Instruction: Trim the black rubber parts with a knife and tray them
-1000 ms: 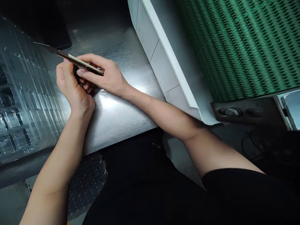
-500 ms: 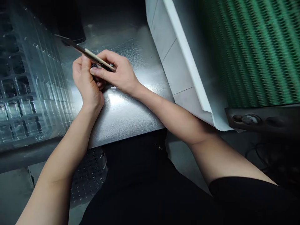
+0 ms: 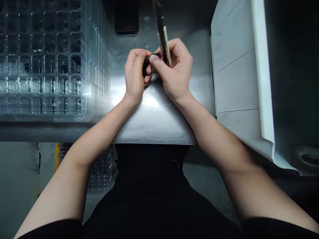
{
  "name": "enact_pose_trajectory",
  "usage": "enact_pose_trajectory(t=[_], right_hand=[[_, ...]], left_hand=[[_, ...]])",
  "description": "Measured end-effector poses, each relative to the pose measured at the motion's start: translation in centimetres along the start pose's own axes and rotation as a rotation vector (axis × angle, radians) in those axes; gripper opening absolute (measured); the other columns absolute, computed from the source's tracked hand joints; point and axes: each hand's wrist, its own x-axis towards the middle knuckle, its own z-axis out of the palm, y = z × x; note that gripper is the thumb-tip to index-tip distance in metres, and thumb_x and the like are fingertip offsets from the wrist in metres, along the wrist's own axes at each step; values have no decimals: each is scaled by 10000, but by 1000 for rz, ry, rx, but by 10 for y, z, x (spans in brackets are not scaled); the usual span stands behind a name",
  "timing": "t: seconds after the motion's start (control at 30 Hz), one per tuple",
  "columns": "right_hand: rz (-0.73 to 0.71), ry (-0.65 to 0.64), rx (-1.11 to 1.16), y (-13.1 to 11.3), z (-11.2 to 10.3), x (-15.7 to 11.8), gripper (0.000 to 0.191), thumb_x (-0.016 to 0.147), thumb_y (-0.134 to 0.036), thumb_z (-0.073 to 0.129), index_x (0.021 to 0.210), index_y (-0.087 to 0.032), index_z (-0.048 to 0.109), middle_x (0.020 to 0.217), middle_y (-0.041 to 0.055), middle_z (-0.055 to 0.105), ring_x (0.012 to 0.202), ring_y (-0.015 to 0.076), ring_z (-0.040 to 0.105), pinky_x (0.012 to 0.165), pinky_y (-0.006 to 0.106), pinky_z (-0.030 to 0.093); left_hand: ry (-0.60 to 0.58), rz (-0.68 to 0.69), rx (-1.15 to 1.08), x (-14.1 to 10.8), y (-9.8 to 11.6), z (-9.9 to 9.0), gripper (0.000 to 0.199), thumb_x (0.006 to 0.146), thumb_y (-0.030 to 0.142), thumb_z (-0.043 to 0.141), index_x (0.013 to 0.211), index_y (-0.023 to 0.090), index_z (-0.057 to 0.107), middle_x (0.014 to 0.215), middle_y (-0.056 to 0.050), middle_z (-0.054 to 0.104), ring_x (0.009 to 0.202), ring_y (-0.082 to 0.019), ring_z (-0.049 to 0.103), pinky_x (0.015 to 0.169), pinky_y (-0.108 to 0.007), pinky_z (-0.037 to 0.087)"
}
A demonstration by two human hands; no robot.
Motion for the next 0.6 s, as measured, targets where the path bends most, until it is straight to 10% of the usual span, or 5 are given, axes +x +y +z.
enact_pose_trajectory(t=[0.6], right_hand=[[65, 83, -138, 2, -6, -2, 278, 912, -461, 830, 909, -206, 719, 804, 12, 639, 690, 151, 567, 578, 251, 455]], left_hand=[[-171, -28, -268, -9, 12, -7, 506, 882, 552, 832, 792, 209, 472, 567, 97, 421, 419, -24, 290, 406, -163, 180]])
